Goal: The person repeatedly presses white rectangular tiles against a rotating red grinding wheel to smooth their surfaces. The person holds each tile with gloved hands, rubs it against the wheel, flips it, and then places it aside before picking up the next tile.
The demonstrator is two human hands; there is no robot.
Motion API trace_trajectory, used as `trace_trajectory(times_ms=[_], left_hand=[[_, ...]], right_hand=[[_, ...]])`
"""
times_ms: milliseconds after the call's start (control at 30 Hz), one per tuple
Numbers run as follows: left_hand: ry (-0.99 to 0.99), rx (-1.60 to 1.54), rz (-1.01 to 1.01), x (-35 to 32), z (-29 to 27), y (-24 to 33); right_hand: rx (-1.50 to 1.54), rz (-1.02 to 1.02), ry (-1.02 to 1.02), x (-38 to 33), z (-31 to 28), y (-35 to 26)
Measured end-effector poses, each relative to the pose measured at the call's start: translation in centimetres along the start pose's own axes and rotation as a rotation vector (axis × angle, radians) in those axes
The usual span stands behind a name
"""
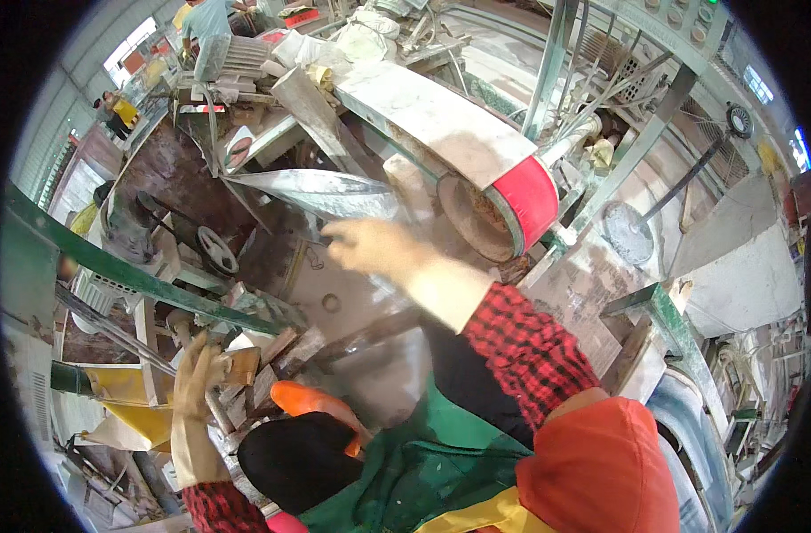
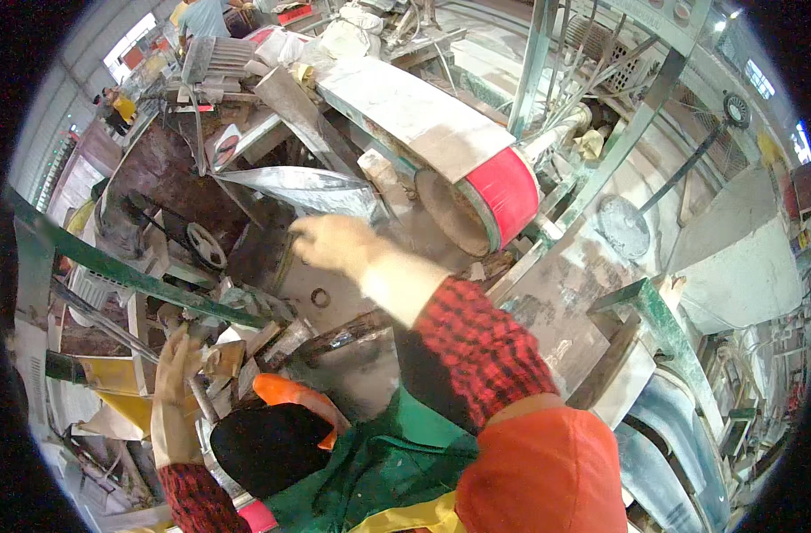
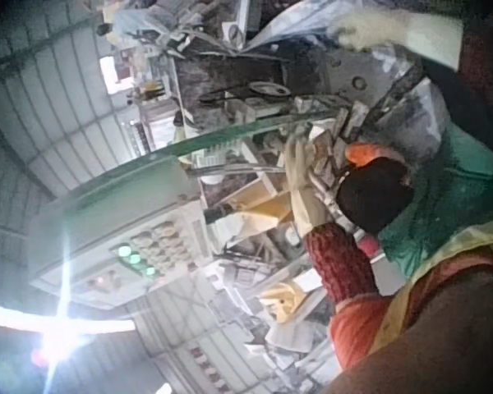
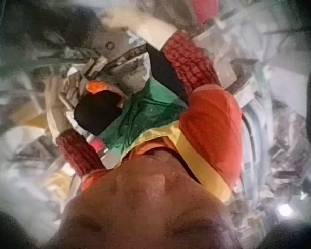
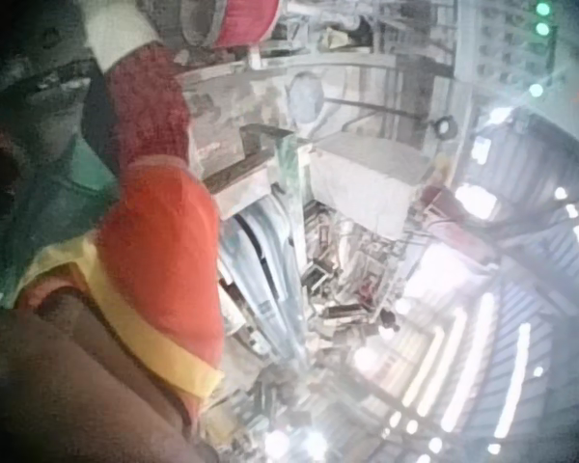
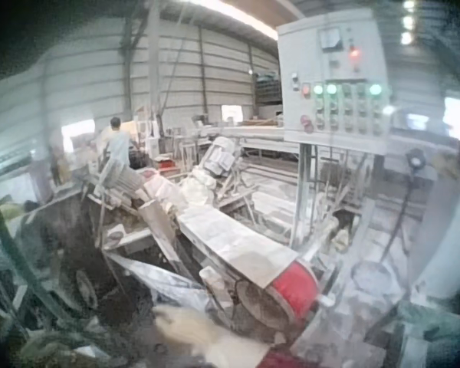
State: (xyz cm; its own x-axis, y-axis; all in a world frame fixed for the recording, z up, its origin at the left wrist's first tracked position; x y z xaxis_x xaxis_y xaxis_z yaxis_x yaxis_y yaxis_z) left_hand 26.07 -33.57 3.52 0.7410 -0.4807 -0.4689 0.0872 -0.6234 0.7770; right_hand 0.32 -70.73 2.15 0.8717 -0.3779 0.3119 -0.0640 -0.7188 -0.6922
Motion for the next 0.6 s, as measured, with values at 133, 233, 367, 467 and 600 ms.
trace_trajectory(times_ms=[133, 233, 367, 467, 600], left_hand=[[0.198, 0.004, -0.197, -8.6, -7.9, -10.2], [0.4, 0.061, -0.327, -15.9, -8.9, -12.9], [0.575, -0.02, -0.393, -16.6, -9.4, -20.0], [0.639, -0.098, -0.389, -15.8, -9.1, -23.0], [0.673, -0.199, -0.377, -14.7, -9.0, -25.8]], right_hand=[[-0.048, -0.067, -0.274, 0.5, 6.6, -3.9], [-0.359, -0.105, -0.719, -1.3, 9.9, -2.6], [-0.389, -0.119, -0.762, -2.2, 12.0, -2.0], [-0.388, -0.124, -0.792, -2.6, 12.8, -2.2], [-0.412, -0.13, -0.871, -3.0, 14.9, -1.9]])
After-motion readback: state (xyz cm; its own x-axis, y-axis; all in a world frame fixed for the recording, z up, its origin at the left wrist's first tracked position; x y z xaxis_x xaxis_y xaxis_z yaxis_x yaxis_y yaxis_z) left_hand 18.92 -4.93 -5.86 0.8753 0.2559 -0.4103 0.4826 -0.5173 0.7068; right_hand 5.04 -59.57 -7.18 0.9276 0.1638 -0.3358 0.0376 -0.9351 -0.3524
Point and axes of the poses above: each hand's wrist, its own x-axis towards the middle knuckle, its own z-axis out of the palm, y = z × x, the point moved 6 cm from there along x, towards the middle knuckle, and after that the axes turned 15 degrees about -z, right-handed, at the moved point
